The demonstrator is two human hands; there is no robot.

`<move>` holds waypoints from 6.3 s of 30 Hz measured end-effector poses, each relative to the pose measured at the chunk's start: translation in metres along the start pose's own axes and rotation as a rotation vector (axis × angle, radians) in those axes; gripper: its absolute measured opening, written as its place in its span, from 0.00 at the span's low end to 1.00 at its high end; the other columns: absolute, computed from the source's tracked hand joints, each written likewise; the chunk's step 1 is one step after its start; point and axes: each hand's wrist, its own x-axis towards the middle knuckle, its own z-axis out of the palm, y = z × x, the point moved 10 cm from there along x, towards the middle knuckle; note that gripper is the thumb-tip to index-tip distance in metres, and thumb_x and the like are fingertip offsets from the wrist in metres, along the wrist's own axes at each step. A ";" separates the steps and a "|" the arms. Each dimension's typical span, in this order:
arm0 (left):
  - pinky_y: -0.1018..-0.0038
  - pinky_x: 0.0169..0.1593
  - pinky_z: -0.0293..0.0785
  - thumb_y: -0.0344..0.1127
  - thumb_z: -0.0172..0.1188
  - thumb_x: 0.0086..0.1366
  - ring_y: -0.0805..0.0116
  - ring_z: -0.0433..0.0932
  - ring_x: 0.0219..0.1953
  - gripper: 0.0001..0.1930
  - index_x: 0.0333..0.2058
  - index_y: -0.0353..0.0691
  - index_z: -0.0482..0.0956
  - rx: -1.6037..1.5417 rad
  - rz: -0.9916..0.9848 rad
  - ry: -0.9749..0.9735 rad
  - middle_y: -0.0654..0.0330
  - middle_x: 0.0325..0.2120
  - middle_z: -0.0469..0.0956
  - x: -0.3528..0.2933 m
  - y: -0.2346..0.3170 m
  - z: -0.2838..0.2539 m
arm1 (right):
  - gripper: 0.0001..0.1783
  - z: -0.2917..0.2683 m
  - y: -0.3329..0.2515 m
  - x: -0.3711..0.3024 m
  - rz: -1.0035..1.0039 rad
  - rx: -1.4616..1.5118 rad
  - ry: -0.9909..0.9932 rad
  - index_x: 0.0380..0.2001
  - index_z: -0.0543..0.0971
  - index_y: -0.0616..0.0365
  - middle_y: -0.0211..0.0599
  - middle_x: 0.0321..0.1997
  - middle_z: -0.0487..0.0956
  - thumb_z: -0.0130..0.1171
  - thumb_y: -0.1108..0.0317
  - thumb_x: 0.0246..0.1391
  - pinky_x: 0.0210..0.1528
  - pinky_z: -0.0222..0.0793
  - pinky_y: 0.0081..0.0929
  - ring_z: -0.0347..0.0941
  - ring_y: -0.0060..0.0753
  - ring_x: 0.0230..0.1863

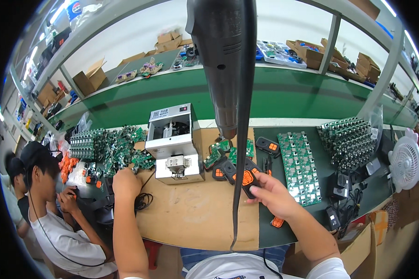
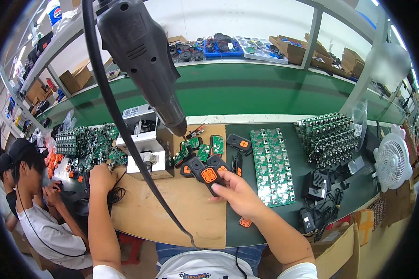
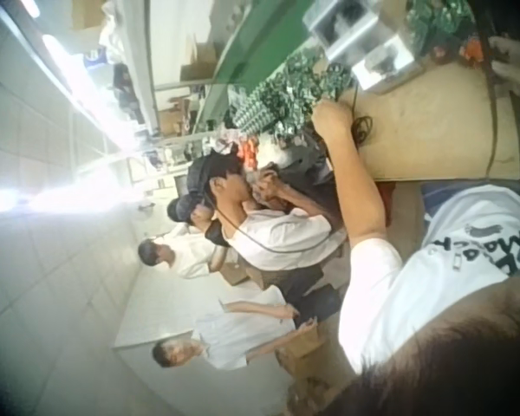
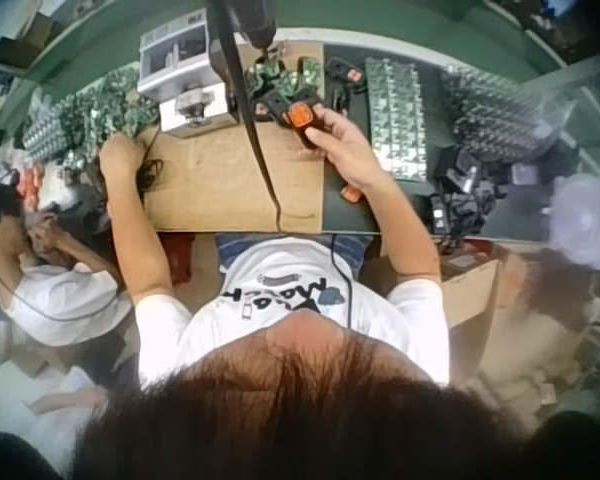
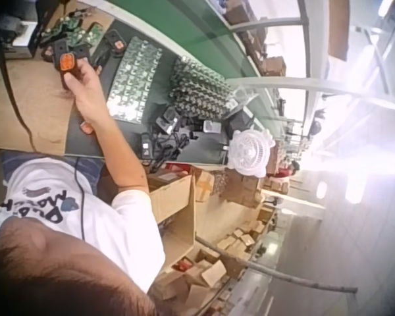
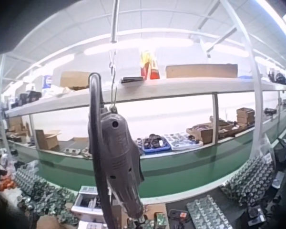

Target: Assembling electronic remote control units by fitting circuit boards into plastic housings and using an electric screwdriver.

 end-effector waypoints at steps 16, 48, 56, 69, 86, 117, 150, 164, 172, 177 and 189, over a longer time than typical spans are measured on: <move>0.76 0.34 0.77 0.27 0.66 0.53 0.68 0.82 0.31 0.09 0.35 0.37 0.80 -1.243 1.062 -0.115 0.56 0.29 0.81 -0.145 0.209 -0.087 | 0.23 0.009 -0.024 -0.003 -0.106 0.142 -0.030 0.55 0.69 0.65 0.38 0.49 0.76 0.57 0.77 0.56 0.51 0.71 0.22 0.73 0.23 0.47; 0.73 0.39 0.73 0.31 0.61 0.61 0.70 0.76 0.36 0.17 0.48 0.34 0.71 -1.475 0.923 -0.217 0.57 0.35 0.75 -0.141 0.220 -0.037 | 0.23 0.006 -0.042 -0.014 -0.426 -0.102 0.142 0.46 0.72 0.69 0.38 0.40 0.74 0.66 0.71 0.47 0.46 0.68 0.21 0.72 0.25 0.42; 0.74 0.39 0.72 0.29 0.65 0.57 0.71 0.75 0.35 0.15 0.43 0.34 0.78 -1.785 0.795 -0.423 0.59 0.33 0.76 -0.142 0.220 -0.017 | 0.26 -0.003 -0.024 -0.015 -0.340 -0.110 0.123 0.42 0.71 0.66 0.35 0.39 0.72 0.72 0.64 0.44 0.41 0.68 0.18 0.71 0.23 0.39; 0.75 0.40 0.68 0.35 0.71 0.51 0.72 0.72 0.36 0.22 0.44 0.36 0.76 -1.629 0.795 -0.332 0.60 0.34 0.73 -0.135 0.217 -0.033 | 0.13 -0.002 -0.029 -0.013 -0.350 -0.062 0.103 0.36 0.70 0.63 0.32 0.34 0.76 0.62 0.73 0.51 0.33 0.67 0.14 0.71 0.17 0.33; 0.82 0.20 0.65 0.44 0.68 0.55 0.80 0.69 0.15 0.16 0.28 0.38 0.75 -1.782 0.886 0.032 0.67 0.18 0.73 -0.052 0.159 -0.204 | 0.19 -0.019 0.011 -0.008 -0.051 0.382 0.203 0.40 0.66 0.49 0.37 0.29 0.73 0.42 0.46 0.63 0.25 0.75 0.36 0.73 0.33 0.25; 0.66 0.20 0.70 0.82 0.51 0.42 0.65 0.70 0.12 0.45 0.28 0.36 0.71 -2.204 1.038 -0.272 0.59 0.13 0.71 -0.149 0.201 -0.132 | 0.36 0.046 0.070 -0.013 0.427 0.394 -0.048 0.38 0.68 0.51 0.29 0.19 0.64 0.30 0.28 0.56 0.16 0.49 0.18 0.55 0.20 0.17; 0.77 0.34 0.71 0.35 0.62 0.58 0.74 0.77 0.28 0.12 0.39 0.34 0.78 -1.225 0.513 0.083 0.61 0.26 0.79 -0.103 0.143 -0.083 | 0.27 -0.018 -0.025 0.013 -0.306 0.190 0.123 0.60 0.60 0.62 0.41 0.51 0.74 0.50 0.79 0.58 0.48 0.73 0.26 0.74 0.28 0.48; 0.63 0.42 0.72 0.35 0.63 0.55 0.54 0.77 0.39 0.11 0.37 0.39 0.77 -0.429 0.416 0.227 0.53 0.33 0.79 -0.015 0.020 -0.081 | 0.25 -0.012 -0.091 -0.031 -0.562 -0.961 0.560 0.48 0.73 0.63 0.50 0.42 0.78 0.66 0.69 0.46 0.33 0.74 0.29 0.79 0.40 0.30; 0.63 0.46 0.74 0.42 0.70 0.48 0.53 0.78 0.42 0.19 0.37 0.40 0.79 0.043 0.354 -0.014 0.53 0.33 0.80 0.037 0.017 -0.024 | 0.28 -0.012 -0.041 -0.113 0.266 -1.713 0.589 0.38 0.72 0.59 0.45 0.23 0.77 0.68 0.51 0.42 0.30 0.70 0.41 0.77 0.48 0.28; 0.57 0.39 0.76 0.32 0.63 0.48 0.49 0.80 0.36 0.13 0.34 0.37 0.77 0.116 0.367 0.089 0.48 0.31 0.80 0.030 0.006 -0.022 | 0.30 -0.022 -0.020 -0.111 0.123 -1.375 0.563 0.45 0.71 0.57 0.46 0.36 0.78 0.68 0.53 0.41 0.34 0.71 0.43 0.77 0.50 0.35; 0.66 0.36 0.73 0.27 0.60 0.52 0.55 0.76 0.32 0.12 0.38 0.39 0.76 -0.732 1.288 -0.415 0.53 0.32 0.74 -0.164 0.193 -0.042 | 0.24 -0.034 -0.016 -0.110 0.043 -1.127 0.561 0.38 0.71 0.57 0.41 0.31 0.74 0.68 0.56 0.43 0.35 0.71 0.40 0.74 0.48 0.35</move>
